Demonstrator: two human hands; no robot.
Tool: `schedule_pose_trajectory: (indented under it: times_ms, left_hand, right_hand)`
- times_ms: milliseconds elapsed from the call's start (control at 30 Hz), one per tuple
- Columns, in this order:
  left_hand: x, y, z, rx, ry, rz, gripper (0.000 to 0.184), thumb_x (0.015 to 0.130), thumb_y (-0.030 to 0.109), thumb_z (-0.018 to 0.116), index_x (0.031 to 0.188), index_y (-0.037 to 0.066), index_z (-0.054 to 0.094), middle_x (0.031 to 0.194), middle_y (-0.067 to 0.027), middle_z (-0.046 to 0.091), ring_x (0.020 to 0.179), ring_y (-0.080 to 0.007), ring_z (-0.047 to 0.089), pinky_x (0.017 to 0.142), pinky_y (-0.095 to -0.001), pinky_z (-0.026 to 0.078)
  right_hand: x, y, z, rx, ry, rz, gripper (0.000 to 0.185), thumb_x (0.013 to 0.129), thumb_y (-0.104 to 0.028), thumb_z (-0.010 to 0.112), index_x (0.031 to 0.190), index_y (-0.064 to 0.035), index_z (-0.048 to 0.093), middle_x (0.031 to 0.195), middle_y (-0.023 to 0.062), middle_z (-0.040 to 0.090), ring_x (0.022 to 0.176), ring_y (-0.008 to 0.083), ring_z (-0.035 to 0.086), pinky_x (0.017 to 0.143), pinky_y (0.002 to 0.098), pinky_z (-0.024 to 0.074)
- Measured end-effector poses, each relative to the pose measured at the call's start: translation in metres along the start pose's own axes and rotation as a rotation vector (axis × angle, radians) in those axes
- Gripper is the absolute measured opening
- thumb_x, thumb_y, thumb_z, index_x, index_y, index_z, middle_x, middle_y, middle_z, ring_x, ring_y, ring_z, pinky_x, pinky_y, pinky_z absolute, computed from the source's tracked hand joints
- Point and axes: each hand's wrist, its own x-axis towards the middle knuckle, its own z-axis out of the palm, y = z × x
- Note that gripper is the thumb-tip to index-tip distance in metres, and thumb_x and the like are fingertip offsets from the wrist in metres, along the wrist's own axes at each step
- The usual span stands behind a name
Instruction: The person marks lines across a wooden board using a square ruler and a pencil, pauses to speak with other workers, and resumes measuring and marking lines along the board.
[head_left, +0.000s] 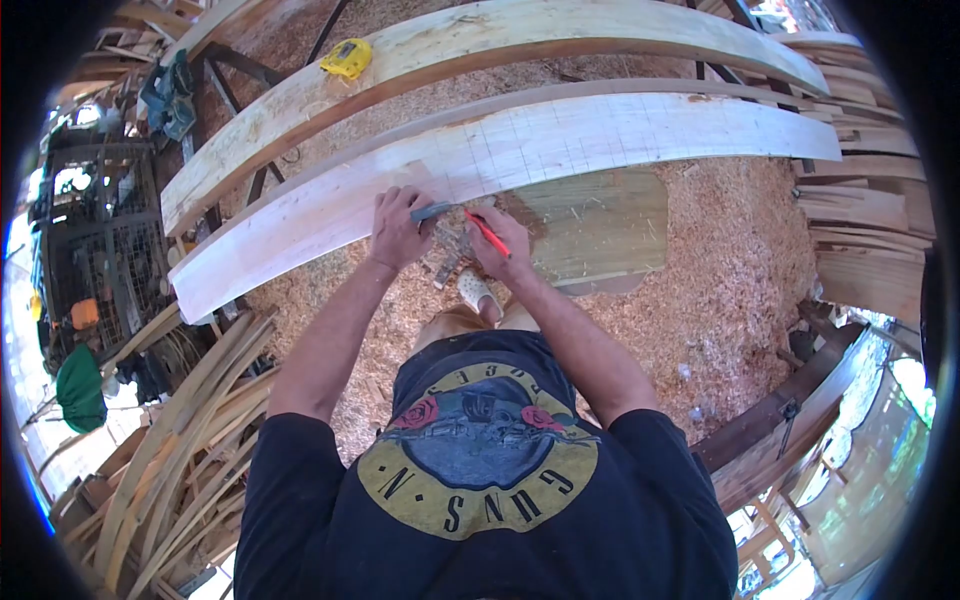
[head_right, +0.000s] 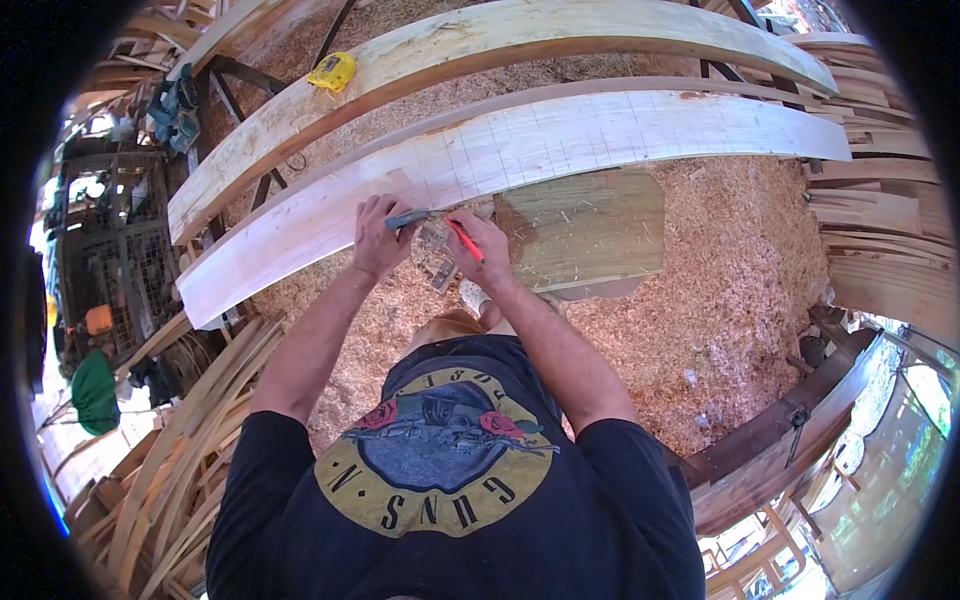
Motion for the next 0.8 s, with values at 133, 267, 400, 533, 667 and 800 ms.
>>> schedule_pose_trajectory:
  times_ms: [133, 267, 400, 533, 667, 800]
  left_hand:
    - [0.0, 0.0, 0.001, 0.005, -0.006, -0.008, 0.015, 0.089, 0.025, 0.079, 0.098, 0.017, 0.071, 0.099, -0.0041, 0.065, 0.093, -0.0306, 0.062, 0.082, -0.0466, 0.043]
    - [0.001, 0.001, -0.002, 0.006, -0.009, -0.001, 0.014, 0.089, 0.024, 0.079, 0.098, 0.017, 0.071, 0.098, -0.0042, 0.065, 0.093, -0.0307, 0.061, 0.083, -0.0465, 0.043]
    - [0.001, 0.002, -0.002, 0.012, -0.014, 0.008, 0.013, 0.089, 0.023, 0.079, 0.098, 0.017, 0.071, 0.098, -0.0043, 0.065, 0.093, -0.0309, 0.061, 0.082, -0.0466, 0.043]
    - [-0.002, -0.001, 0.001, 0.005, -0.026, -0.008, 0.016, 0.085, 0.02, 0.078, 0.1, 0.018, 0.071, 0.1, -0.0043, 0.064, 0.096, -0.0317, 0.06, 0.084, -0.0481, 0.043]
    - [-0.001, -0.001, 0.002, 0.005, -0.022, -0.012, 0.019, 0.083, 0.018, 0.078, 0.1, 0.018, 0.07, 0.1, -0.0046, 0.064, 0.096, -0.0323, 0.06, 0.084, -0.049, 0.043]
    - [0.001, 0.0, 0.0, 0.016, -0.008, -0.003, 0.014, 0.09, 0.026, 0.078, 0.098, 0.017, 0.071, 0.098, -0.0042, 0.065, 0.093, -0.0314, 0.061, 0.082, -0.0471, 0.043]
  right_hand:
    - [0.001, 0.005, 0.003, -0.041, -0.026, -0.047, 0.027, 0.09, -0.009, 0.074, 0.117, -0.0109, 0.07, 0.099, 0.0146, 0.075, 0.092, 0.0386, 0.071, 0.081, 0.0464, 0.0583]
    - [0.007, -0.004, -0.006, -0.077, -0.034, -0.219, 0.03, 0.089, -0.008, 0.074, 0.119, -0.009, 0.07, 0.099, 0.0127, 0.075, 0.091, 0.0353, 0.071, 0.08, 0.0443, 0.0584]
    - [0.009, -0.045, -0.034, -0.085, -0.023, -0.262, 0.029, 0.089, -0.007, 0.075, 0.118, -0.0075, 0.072, 0.1, 0.0121, 0.076, 0.089, 0.0335, 0.071, 0.079, 0.0425, 0.0589]
    - [-0.001, -0.047, -0.044, -0.045, -0.005, -0.171, 0.026, 0.09, -0.008, 0.075, 0.116, -0.0082, 0.074, 0.101, 0.0125, 0.077, 0.088, 0.034, 0.072, 0.079, 0.0431, 0.0593]
    - [-0.007, -0.01, -0.025, -0.104, -0.054, -0.144, 0.026, 0.091, -0.01, 0.074, 0.117, -0.01, 0.074, 0.102, 0.012, 0.077, 0.089, 0.0343, 0.072, 0.08, 0.0435, 0.0594]
    - [0.0, -0.001, -0.012, -0.102, -0.045, -0.179, 0.027, 0.091, -0.011, 0.074, 0.118, -0.0104, 0.072, 0.104, 0.012, 0.076, 0.09, 0.0353, 0.072, 0.08, 0.0442, 0.0587]
